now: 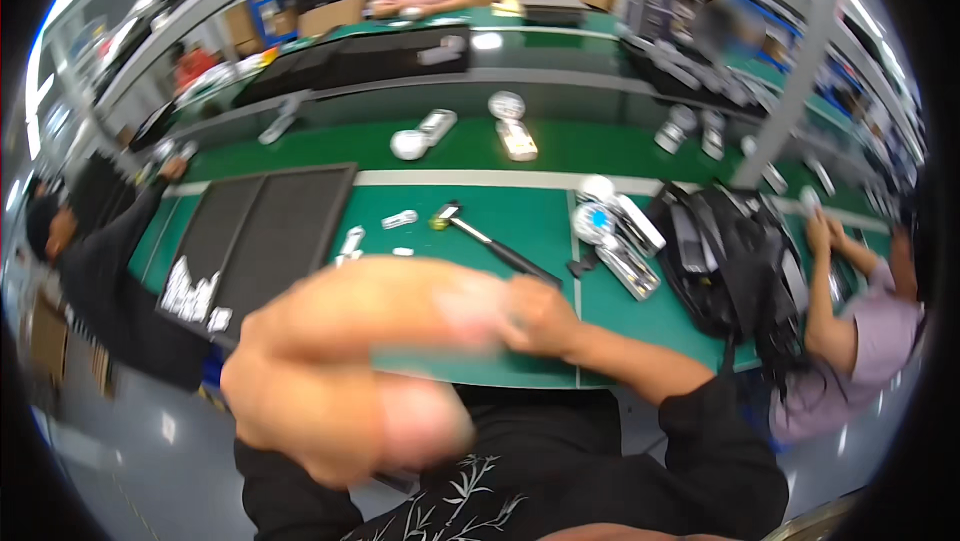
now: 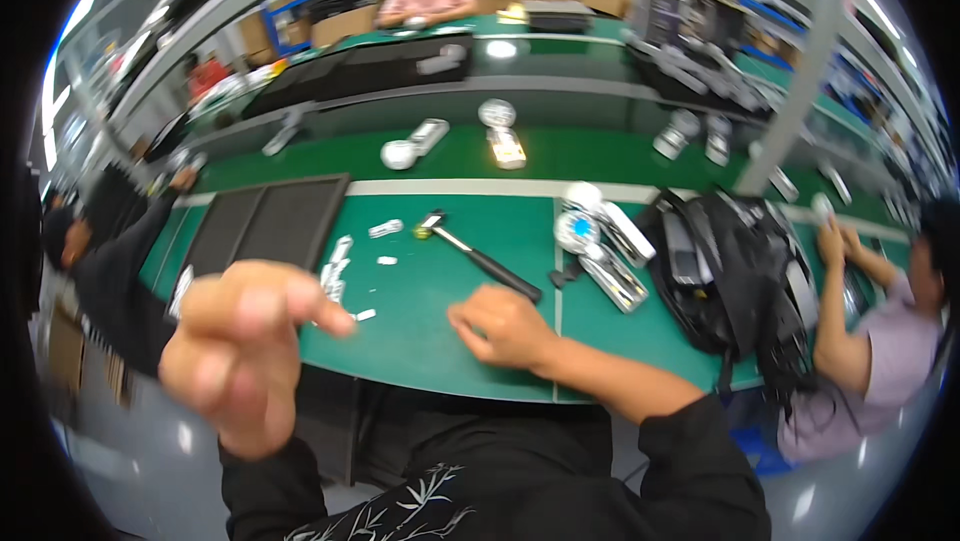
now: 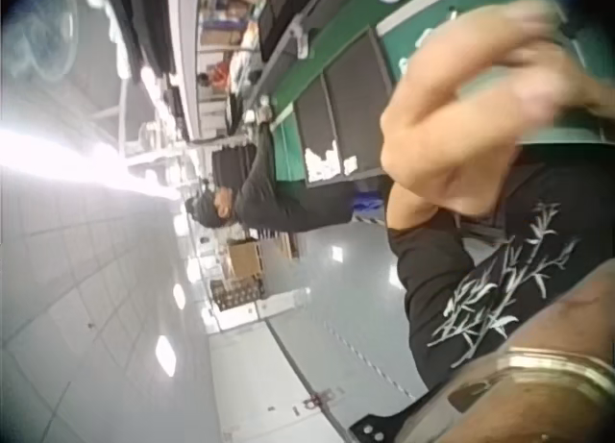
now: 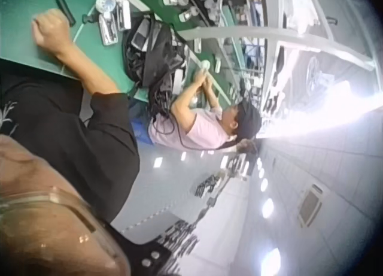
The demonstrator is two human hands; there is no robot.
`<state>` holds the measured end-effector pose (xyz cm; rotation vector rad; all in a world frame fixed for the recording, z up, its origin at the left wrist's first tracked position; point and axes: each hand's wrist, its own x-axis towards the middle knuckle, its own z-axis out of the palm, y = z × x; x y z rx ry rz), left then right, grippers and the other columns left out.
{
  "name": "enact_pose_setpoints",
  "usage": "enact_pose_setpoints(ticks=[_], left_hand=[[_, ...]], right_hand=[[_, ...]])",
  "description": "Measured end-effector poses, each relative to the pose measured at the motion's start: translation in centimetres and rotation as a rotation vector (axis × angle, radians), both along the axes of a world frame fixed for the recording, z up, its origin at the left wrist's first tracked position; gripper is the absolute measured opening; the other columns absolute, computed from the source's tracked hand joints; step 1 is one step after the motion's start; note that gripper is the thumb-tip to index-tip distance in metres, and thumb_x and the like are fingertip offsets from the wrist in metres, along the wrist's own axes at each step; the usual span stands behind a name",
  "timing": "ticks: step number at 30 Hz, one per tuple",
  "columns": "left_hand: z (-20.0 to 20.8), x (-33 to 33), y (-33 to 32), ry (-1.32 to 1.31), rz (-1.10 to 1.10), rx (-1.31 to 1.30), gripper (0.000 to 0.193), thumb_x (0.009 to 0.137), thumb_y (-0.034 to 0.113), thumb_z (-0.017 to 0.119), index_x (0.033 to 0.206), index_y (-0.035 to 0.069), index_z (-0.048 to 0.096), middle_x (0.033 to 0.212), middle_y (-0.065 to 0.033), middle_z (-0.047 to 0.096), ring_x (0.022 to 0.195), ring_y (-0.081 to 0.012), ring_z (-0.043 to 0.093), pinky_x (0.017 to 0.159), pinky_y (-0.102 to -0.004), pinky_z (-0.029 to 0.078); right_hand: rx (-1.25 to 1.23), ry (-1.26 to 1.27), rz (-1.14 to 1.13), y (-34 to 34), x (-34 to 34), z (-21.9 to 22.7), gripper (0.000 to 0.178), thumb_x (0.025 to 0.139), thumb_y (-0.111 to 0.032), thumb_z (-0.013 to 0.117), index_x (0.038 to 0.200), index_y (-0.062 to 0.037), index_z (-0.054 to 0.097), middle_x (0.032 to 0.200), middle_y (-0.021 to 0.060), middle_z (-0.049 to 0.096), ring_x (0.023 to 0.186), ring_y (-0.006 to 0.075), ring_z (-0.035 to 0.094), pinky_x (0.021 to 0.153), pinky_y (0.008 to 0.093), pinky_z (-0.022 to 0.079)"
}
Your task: Assembling handheld electric fans by tapping parts into place and connecting components.
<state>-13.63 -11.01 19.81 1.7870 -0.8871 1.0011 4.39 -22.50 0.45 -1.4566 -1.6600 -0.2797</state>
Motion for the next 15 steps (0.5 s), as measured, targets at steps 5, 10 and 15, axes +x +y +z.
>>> enact_pose_setpoints(ticks=[5,10,15], left_hand=[[-7.4,3.7,5.7,0.244,0.315,-0.184,0.023,0.097,0.008,0.049,0.115,0.001,0.062,0.121,-0.0215,0.058,0.106,-0.0306,0.062,0.072,-0.0363,0.058],[-12.6,6.7,8.8,0.581,0.351,-0.527,0.022,0.095,0.006,0.051,0.110,-0.004,0.063,0.111,-0.0170,0.065,0.100,-0.0227,0.065,0.074,-0.0333,0.057],[-16.0,9.7,9.1,0.829,0.230,-0.611,0.031,0.093,0.014,0.058,0.119,-0.003,0.058,0.115,-0.0172,0.062,0.103,-0.0239,0.064,0.077,-0.0351,0.058]], right_hand=[[0.013,-0.083,-0.620,-4.6,6.7,1.4,0.028,0.077,-0.020,0.072,0.097,-0.0013,0.063,0.086,0.0142,0.063,0.082,0.0319,0.060,0.077,0.0395,0.049],[-0.478,-0.154,-1.037,-8.2,9.6,-1.2,0.041,0.081,-0.033,0.070,0.105,-0.0001,0.062,0.087,0.0158,0.063,0.087,0.0322,0.062,0.079,0.0416,0.050],[-0.616,0.240,-0.890,-7.3,8.4,2.3,0.056,0.081,-0.042,0.069,0.113,0.0024,0.059,0.097,0.0215,0.064,0.092,0.0345,0.064,0.082,0.0422,0.051]])
